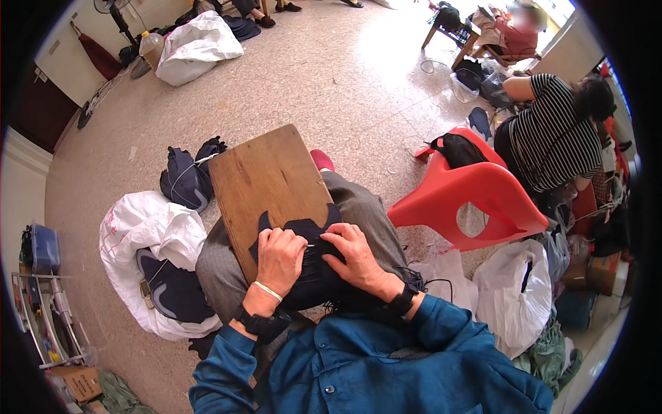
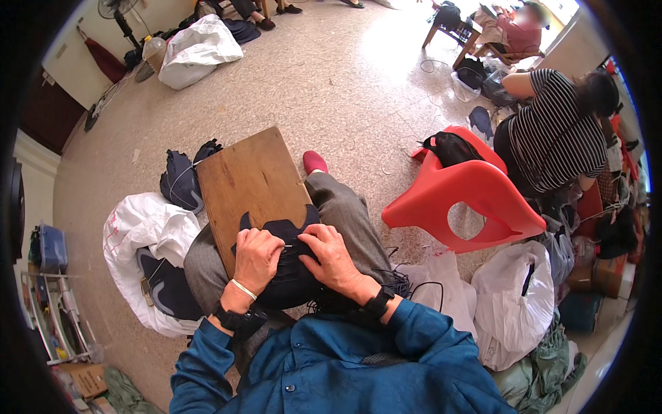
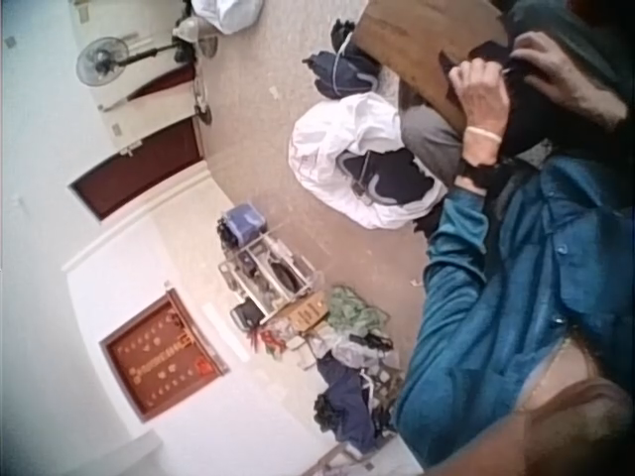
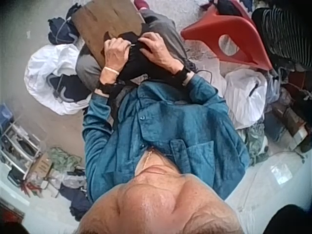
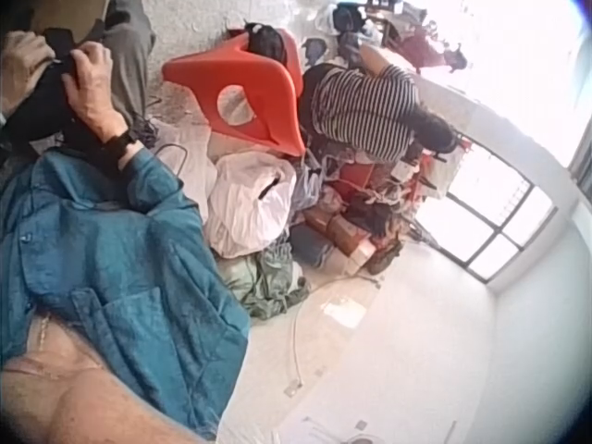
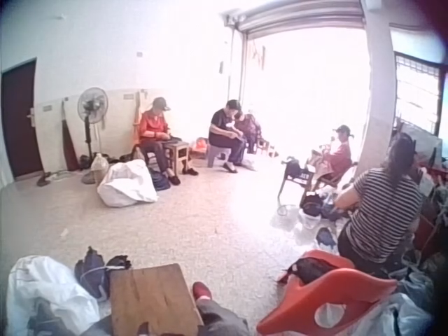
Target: The recorder is hand-sewing components of a blue shoe upper using a needle and thread.
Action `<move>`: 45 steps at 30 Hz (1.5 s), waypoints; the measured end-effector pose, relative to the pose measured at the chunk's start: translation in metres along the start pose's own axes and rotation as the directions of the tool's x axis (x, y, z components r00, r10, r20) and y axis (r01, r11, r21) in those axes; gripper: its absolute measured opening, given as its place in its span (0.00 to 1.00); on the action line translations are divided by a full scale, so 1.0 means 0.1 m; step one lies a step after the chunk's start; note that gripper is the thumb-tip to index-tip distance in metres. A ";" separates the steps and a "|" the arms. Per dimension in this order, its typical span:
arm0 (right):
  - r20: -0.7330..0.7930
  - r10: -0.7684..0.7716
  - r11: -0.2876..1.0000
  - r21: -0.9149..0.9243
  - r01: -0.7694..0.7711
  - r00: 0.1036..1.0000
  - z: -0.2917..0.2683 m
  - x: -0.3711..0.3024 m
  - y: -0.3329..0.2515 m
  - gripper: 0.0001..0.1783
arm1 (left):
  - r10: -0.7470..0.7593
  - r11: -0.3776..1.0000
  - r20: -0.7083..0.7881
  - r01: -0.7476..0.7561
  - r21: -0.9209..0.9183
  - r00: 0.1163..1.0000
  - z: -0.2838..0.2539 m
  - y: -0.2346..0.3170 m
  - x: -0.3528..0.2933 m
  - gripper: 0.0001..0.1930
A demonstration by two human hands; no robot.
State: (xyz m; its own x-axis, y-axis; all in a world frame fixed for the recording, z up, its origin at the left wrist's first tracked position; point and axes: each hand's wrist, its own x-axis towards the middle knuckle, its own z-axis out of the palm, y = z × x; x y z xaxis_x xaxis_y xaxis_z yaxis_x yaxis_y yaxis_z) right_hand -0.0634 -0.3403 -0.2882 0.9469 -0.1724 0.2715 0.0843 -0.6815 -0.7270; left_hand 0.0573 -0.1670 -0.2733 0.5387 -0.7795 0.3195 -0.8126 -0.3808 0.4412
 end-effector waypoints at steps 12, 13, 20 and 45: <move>0.069 -0.063 0.998 -0.022 0.064 0.996 -0.02 -0.02 0.04 0.32 | -0.091 0.974 -0.058 0.077 -0.211 0.994 0.09 -0.06 -0.03 0.04; 0.070 -0.071 0.997 -0.011 0.072 0.995 -0.02 -0.02 0.05 0.32 | -0.087 0.971 -0.067 0.070 -0.229 0.994 0.10 -0.06 -0.02 0.04; 0.043 -0.094 0.995 0.028 0.093 0.995 0.00 -0.06 0.07 0.31 | -0.080 0.973 0.018 0.082 -0.218 0.997 0.06 -0.10 0.01 0.04; 0.068 -0.093 0.993 0.081 0.087 0.993 0.01 -0.01 0.12 0.29 | -0.029 0.997 0.037 0.032 -0.072 0.999 -0.02 -0.06 0.05 0.05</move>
State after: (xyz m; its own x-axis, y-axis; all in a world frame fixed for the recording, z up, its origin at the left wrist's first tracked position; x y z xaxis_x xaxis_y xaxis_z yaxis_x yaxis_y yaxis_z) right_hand -0.0633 -0.3476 -0.2978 0.9540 -0.0596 0.2938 0.1912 -0.6339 -0.7494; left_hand 0.0652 -0.1682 -0.2726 0.5535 -0.7859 0.2757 -0.7772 -0.3685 0.5100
